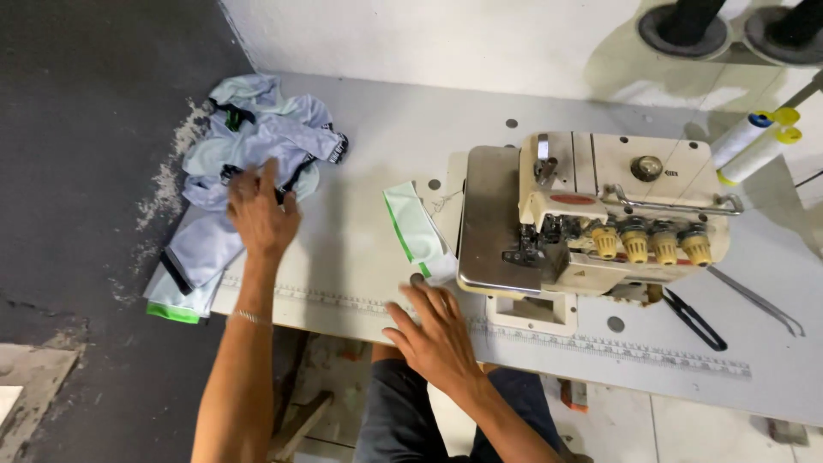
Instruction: Threading an industrial overlock sewing machine and testing the stitch on fabric scraps
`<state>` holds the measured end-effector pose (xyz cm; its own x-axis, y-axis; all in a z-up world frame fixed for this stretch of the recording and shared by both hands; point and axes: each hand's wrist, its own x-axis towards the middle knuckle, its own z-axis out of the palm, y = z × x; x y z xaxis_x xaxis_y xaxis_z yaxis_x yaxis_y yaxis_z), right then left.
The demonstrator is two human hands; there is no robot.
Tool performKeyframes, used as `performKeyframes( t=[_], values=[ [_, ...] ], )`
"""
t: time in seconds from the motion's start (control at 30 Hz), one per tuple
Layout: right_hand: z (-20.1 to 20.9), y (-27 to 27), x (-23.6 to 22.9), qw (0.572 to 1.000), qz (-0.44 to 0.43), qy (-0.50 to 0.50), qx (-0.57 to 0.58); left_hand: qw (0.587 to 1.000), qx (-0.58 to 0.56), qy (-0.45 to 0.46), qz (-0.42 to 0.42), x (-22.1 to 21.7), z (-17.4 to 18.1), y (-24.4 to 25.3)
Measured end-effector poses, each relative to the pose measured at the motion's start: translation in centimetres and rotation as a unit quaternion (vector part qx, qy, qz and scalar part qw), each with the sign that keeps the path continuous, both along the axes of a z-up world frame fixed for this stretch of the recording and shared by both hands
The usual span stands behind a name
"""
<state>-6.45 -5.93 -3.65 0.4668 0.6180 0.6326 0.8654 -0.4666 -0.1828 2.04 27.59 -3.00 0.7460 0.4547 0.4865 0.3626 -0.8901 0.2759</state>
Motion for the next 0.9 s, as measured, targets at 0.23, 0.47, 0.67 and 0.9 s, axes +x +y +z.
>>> performKeyframes(
  t=[0.23,0.47,0.67,0.9],
  values=[
    [-1.2,4.2,3.3,0.976,-0.123,0.147,-0.1,0.953,0.004,0.273,0.133,7.4,-1.2,19.4],
    [-1.6,4.5,4.0,0.971,-0.161,0.15,-0.094,0.86,0.405,-0.297,0.087,14.7,14.3,29.8],
    [-3.3,4.7,4.3,0.969,-0.206,0.105,-0.088,0.943,0.297,-0.148,0.0,13.3,18.2,21.8],
    [-2.8,4.4,4.1,0.97,-0.186,0.136,-0.08,0.984,0.149,0.026,-0.092,9.9,18.1,13.0]
  ],
)
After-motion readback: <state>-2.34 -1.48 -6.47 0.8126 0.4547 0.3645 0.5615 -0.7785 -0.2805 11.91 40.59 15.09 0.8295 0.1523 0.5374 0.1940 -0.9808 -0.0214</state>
